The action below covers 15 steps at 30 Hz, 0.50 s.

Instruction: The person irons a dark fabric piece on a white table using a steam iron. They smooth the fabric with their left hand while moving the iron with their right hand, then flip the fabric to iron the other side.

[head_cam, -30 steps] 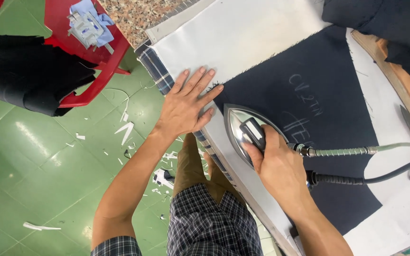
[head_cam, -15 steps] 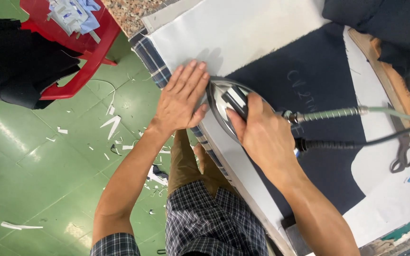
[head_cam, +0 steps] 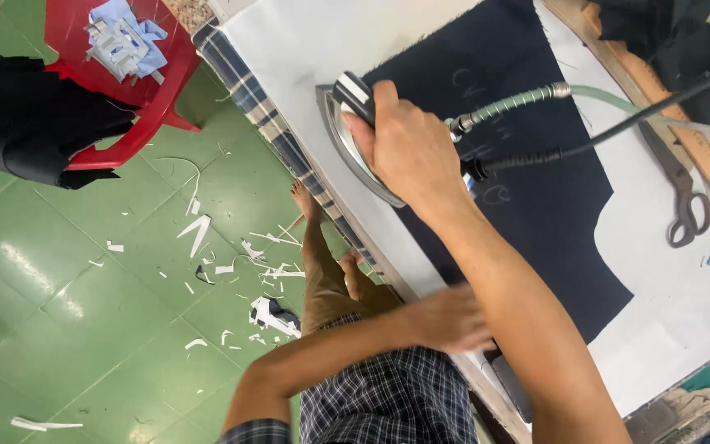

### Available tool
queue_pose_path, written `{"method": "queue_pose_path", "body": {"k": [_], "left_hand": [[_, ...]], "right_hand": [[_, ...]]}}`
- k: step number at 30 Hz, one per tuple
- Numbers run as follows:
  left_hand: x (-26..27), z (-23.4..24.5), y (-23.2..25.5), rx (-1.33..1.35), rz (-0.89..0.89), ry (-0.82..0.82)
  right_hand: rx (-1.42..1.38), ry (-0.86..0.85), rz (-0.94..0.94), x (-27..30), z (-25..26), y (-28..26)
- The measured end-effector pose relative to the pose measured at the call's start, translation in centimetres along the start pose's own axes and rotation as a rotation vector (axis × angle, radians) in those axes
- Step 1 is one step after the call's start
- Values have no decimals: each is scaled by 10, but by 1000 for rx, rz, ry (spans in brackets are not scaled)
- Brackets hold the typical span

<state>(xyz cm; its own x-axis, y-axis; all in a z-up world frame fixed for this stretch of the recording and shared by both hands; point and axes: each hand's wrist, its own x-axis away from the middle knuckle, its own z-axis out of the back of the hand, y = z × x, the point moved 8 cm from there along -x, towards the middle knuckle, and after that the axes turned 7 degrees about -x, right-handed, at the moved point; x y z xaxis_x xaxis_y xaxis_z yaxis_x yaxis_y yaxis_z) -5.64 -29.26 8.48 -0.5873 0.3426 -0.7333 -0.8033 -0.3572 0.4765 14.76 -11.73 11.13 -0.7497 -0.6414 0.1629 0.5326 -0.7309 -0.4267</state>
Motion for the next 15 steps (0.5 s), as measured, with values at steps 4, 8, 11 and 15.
{"method": "queue_pose_path", "body": {"k": [4,8,11,15], "left_hand": [[29,-157,67,-59,24,-478],[44,-214,102,-164,-136,-717],[27,-197,87,-177,-81,-600],[6,-154,55,-189,12,-387]], "right_hand": [[-59,22,42,2,4,1],[-178,-27,62,6,8,0],[-201,-32,81,6,9,-1],[-192,-54,93,4,6,-1]]}}
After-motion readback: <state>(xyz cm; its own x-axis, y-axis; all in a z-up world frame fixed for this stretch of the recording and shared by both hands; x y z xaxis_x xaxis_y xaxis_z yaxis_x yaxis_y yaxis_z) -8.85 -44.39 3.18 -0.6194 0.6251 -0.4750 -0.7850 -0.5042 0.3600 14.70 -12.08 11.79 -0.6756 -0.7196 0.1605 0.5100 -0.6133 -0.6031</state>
